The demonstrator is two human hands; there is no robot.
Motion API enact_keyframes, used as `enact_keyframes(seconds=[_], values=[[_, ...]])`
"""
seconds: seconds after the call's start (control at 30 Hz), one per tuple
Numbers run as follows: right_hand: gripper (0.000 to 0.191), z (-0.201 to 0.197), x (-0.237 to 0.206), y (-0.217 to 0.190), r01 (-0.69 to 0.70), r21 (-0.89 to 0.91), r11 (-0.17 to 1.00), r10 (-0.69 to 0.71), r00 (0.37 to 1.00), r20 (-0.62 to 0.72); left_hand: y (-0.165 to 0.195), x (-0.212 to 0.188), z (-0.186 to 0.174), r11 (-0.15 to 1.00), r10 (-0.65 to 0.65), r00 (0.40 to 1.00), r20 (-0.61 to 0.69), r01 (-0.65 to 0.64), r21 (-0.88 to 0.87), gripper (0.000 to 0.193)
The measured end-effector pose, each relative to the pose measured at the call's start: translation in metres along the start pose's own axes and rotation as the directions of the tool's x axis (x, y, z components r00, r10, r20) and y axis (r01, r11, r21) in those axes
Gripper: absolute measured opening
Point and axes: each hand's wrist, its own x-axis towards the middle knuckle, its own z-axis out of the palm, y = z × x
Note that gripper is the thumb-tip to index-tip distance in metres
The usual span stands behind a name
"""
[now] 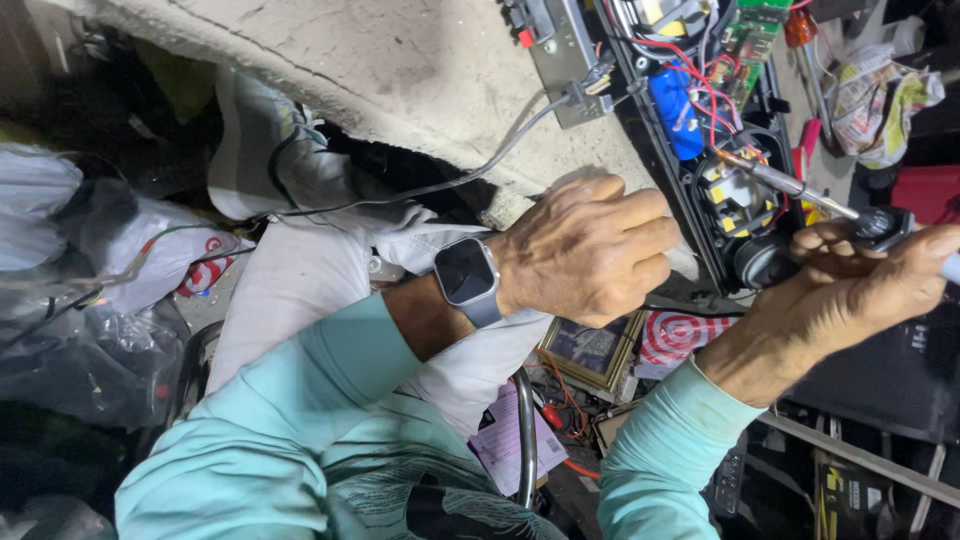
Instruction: The person repairs an electronic device at a cluttered workbench. They use pliers to work on wires and components inside the opened device, handle a small circuit board and a round component, and use a soldering iron to solder connections on the board and inside the device housing.
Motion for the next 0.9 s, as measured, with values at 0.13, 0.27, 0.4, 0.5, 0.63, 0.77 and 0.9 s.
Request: enact_keyframes(seconds=[0.13,0.27,0.4,0.5,0.63,0.77,0.9], values=[[0.055,-0.0005,0.0042,0.0015,-0.045,0.067,0.997,0.047,0.998,-0.032,0.0011,0.0026,-0.0018,0.999,-0.025,0.999,0.022,0.025,-0.021,0.019],[0.054,-0.0017,0.0041,0.0039,-0.059,0.096,0.994,0.064,0.997,-0.045,0.0008,0.0045,-0.0031,1.0,-0.025,0.999,0.029,0.025,-0.016,0.02],[0.054,-0.0025,0.0042,0.0052,-0.054,0.094,0.994,0.058,0.997,-0.05,0.0005,0.0053,-0.0029,1.0,-0.021,0.999,0.024,0.022,-0.018,0.02],[0.055,-0.0037,0.0045,0.0054,-0.057,0.084,0.995,0.062,0.997,-0.054,0.0006,0.0053,-0.0025,0.999,-0.022,0.999,0.024,0.022,-0.023,0.02],[0.056,-0.0036,0.0046,0.0065,-0.057,0.094,0.994,0.063,0.996,-0.057,0.0012,0.0045,-0.0027,0.999,-0.026,1.0,-0.001,0.026,-0.025,0.019],[0.054,-0.002,0.0053,0.0057,-0.042,0.089,0.995,0.048,0.997,-0.065,0.0012,0.0045,-0.0014,0.999,-0.027,1.0,-0.013,0.027,-0.032,0.02],[0.053,0.0003,0.0027,0.0044,-0.041,0.07,0.997,0.047,0.995,-0.087,0.0016,0.0039,-0.0005,0.999,-0.032,0.999,-0.013,0.031,-0.031,0.021]])
